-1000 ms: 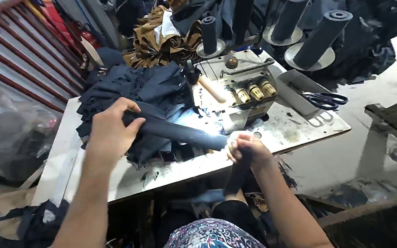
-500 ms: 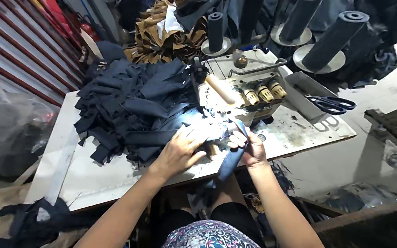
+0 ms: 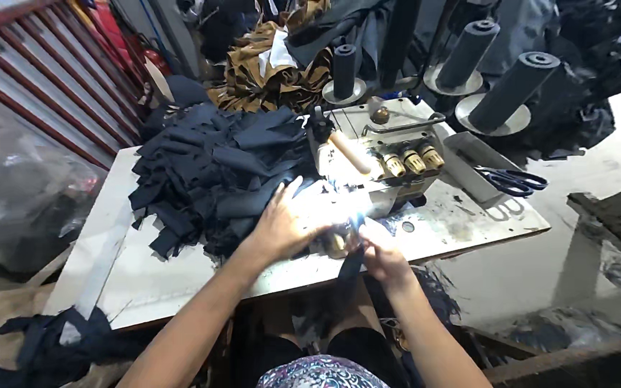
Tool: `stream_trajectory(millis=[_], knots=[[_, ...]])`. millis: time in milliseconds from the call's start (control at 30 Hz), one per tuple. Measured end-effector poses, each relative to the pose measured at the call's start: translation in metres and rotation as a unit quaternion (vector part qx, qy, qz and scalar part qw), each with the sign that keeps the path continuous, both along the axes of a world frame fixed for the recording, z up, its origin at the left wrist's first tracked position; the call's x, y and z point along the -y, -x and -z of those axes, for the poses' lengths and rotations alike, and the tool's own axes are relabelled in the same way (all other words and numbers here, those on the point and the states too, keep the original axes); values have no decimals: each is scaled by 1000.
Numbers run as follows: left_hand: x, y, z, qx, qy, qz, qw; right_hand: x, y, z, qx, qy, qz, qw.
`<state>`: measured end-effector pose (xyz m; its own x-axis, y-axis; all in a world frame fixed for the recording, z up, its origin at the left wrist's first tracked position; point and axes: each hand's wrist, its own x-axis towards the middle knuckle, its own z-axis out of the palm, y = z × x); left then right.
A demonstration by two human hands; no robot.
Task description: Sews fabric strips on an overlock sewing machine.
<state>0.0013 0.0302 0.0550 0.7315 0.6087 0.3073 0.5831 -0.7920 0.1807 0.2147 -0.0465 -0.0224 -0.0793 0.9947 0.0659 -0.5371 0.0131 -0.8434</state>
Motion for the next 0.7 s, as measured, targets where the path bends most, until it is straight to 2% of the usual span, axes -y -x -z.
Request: stream_trajectory(millis=[100,200,267,367,433,467,533,600,700], knots=[[54,-11,-14,142,63,-25,988,26,13,-16,63,-99,-113,987],[81,3,-37,222,66,14,973,35,8,-33,11,-231,-249,941],[68,31,-65,211,-13,-35,977,33,-2,-43,-45,-265,-269,925],[17,74,-84,117,-153,-209,959,17,-18,-38,-79,-206,-192,956],[0,77,-72,73,-146,-254,953,4,-14,-22,-75,-92,-92,989],[2,67,-60,59,-135,-227,963,-2,-9,-15,-78,-40,-53,995],[16,37,-18,62,-125,-90,986,-9,-3,0,-79,31,-17,996],[26,15,21,70,-86,7,994,-11,-7,13,-105,38,-26,993],[31,10,39,50,-74,9,996,-12,-22,17,-140,6,-49,989]])
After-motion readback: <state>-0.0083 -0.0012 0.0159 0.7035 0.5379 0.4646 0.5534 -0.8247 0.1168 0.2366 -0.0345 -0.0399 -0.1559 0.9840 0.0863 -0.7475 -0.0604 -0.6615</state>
